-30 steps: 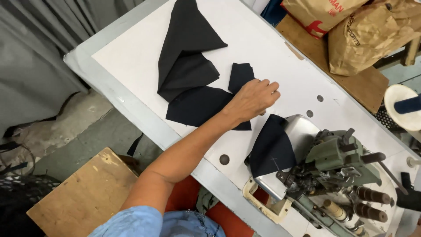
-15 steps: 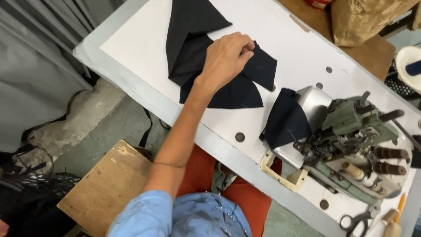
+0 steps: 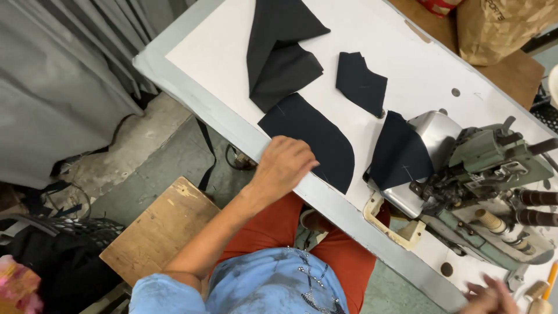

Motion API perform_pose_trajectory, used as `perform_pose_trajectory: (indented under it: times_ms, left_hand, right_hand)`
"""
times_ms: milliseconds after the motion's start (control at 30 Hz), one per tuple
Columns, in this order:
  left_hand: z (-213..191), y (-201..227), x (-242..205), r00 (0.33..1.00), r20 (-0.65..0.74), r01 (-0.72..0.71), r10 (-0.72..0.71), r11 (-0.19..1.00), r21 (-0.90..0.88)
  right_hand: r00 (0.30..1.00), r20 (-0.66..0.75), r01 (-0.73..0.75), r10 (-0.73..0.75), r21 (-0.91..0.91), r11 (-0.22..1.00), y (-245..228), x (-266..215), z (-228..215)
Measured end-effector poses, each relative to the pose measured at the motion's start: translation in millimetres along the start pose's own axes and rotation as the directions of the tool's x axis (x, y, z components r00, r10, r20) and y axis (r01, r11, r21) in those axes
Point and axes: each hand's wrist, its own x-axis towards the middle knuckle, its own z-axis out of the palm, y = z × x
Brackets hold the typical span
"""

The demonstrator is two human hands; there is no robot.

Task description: Using an industrial overlock machine to finish the edges of small fabric components.

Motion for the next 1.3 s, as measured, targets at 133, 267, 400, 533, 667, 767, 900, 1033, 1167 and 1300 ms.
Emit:
perform_pose_trajectory:
  times_ms: [133, 267, 400, 533, 667, 767, 900, 1033, 1167, 1300]
  left_hand:
    - [-23.6, -22.3, -5.8, 0.927, -0.154, 0.354, -0.343, 0.934, 0.053]
    - [-15.9, -51.1, -1.2, 0.873, -0.261, 0.472, -0.413, 0.849, 0.236]
    - [-6.8, -64.7, 5.5, 0.861, -0.165, 0.502, -0.480, 0.855, 0.132]
    - [-1.7, -61.7, 5.9, 0.866, -0.149, 0.483, -0.477, 0.876, 0.005]
    - [-42.9, -10.4, 33.4, 0.807, -0.012, 0.535, -0.591, 0.739, -0.410]
    - [-53.0, 19.8, 49.9, 0.833, 0.003, 0.418, -0.553, 0.627, -0.657]
    - [-76.0, 67.5, 74.8, 0.923, 0.322, 0.382, -0.210, 0.423, -0.821]
    - [-81.3, 101.8, 93.1, 0.883, 0.353, 0.283, 0.308, 0.249, -0.926]
    - [-48.2, 105.9, 110.6, 0.864, 0.327, 0.230, 0.383, 0.277, -0.933]
    - [-23.1, 100.5, 112.8, 0.906, 0.363, 0.216, 0.217, 0.500, -0.838]
  right_hand:
    - [0.966, 0.098, 0.244, -0.237, -0.057, 0.968, -222.4, -4.0, 35.3]
    - [0.786, -0.037, 0.614, -0.617, 0.161, 0.773, -184.9, 0.8, 101.0]
    - [0.704, 0.028, 0.688, -0.710, 0.226, 0.690, -210.0, -1.8, 111.8]
    - [0.740, 0.070, 0.644, -0.669, 0.212, 0.735, -203.5, -7.4, 104.9]
    - [0.799, 0.035, 0.582, -0.600, 0.205, 0.787, -186.1, -10.1, 91.9]
    - [0.871, 0.019, 0.473, -0.490, 0.234, 0.850, -186.0, -11.2, 84.5]
    - [0.947, 0.041, 0.292, -0.319, 0.306, 0.906, -197.4, -11.0, 75.9]
    - [0.977, 0.213, -0.112, -0.014, 0.564, 0.818, -128.8, -41.7, 97.3]
    - [0.953, 0.287, -0.286, 0.097, 0.744, 0.604, -140.9, -39.2, 104.3]
    - [0.930, 0.343, -0.365, 0.135, 0.804, 0.470, -166.6, -31.5, 117.0]
